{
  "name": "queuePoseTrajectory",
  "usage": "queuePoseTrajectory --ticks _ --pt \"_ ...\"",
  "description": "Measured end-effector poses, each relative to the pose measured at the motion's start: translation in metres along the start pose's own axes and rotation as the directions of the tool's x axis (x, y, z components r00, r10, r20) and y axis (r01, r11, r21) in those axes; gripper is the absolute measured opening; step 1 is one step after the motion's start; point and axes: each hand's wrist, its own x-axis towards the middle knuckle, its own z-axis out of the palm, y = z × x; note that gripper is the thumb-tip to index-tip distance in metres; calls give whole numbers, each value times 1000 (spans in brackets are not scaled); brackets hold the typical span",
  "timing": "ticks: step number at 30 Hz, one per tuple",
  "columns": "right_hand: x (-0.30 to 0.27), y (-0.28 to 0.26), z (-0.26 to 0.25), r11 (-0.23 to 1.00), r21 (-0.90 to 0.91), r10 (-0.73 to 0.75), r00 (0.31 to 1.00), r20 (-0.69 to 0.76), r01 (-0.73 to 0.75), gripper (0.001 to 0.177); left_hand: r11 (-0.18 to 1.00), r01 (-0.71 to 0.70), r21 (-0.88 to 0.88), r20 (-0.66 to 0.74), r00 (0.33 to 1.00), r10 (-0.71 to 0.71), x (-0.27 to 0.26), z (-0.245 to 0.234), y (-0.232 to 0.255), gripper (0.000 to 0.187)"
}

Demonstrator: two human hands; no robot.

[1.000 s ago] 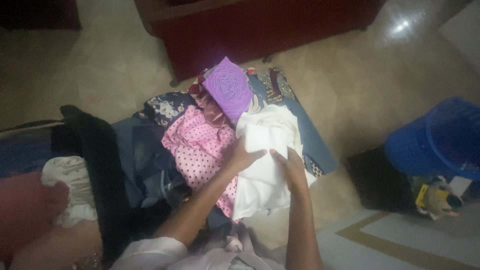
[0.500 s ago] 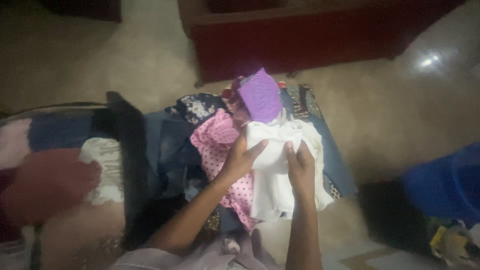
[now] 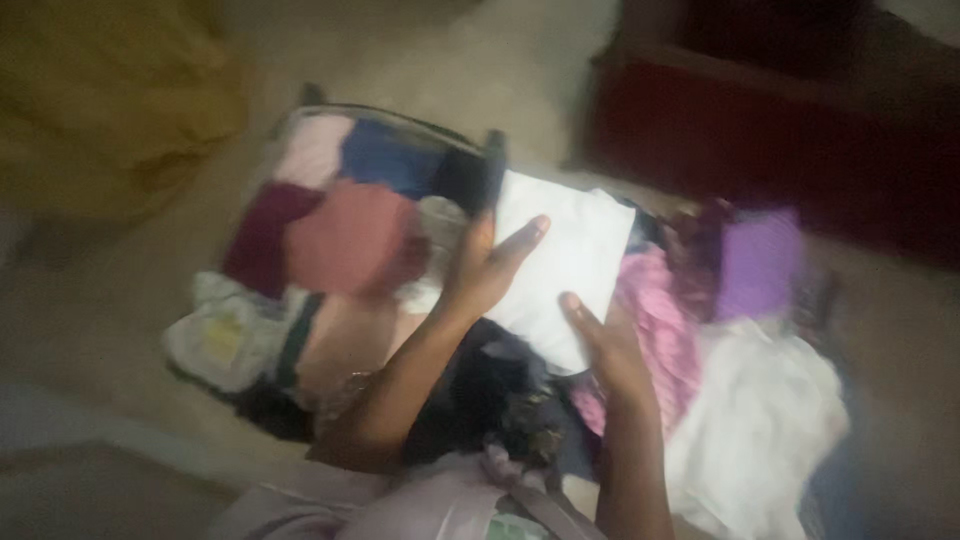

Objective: The person packs clothes into a suitcase by picking up items, folding or rolling them, and placing them into the suitcase. The person handles various garments including a pink top, black pants, a white t-shirt, and denim jeans.

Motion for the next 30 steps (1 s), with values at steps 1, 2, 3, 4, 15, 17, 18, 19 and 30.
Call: queuePoseTrajectory --ticks 1,2,3,4,15,17,18,19,30 --pt "3 -1 25 999 33 -1 1000 11 0 65 1000 17 -14 -38 999 -18 3 -21 0 37" --pt "8 -2 51 992 128 -21 996 91 9 65 999 33 -29 -76 996 -35 5 -43 1 38" --pt "12 -2 74 975 220 -42 985 164 5 64 998 51 -49 -110 992 -56 5 -65 1 39" --pt "16 -2 96 950 311 -67 970 234 -10 63 997 51 59 -153 987 -41 5 -88 2 39" --pt "92 1 285 988 155 -56 978 200 25 50 743 -15 669 -362 866 344 -4 -264 27 55" --pt "128 12 313 958 283 -103 972 212 40 49 742 -56 668 -297 894 335 4 -281 20 54" --pt "149 20 323 956 286 -122 973 198 62 48 742 -77 666 -262 907 329 10 -289 10 53" --pt "167 31 330 954 287 -139 974 180 83 48 692 -104 715 -201 917 345 18 -296 -3 51" --pt "237 162 339 891 3 -446 873 199 455 39 402 -18 915 20 1000 -2 48 -308 -164 52"
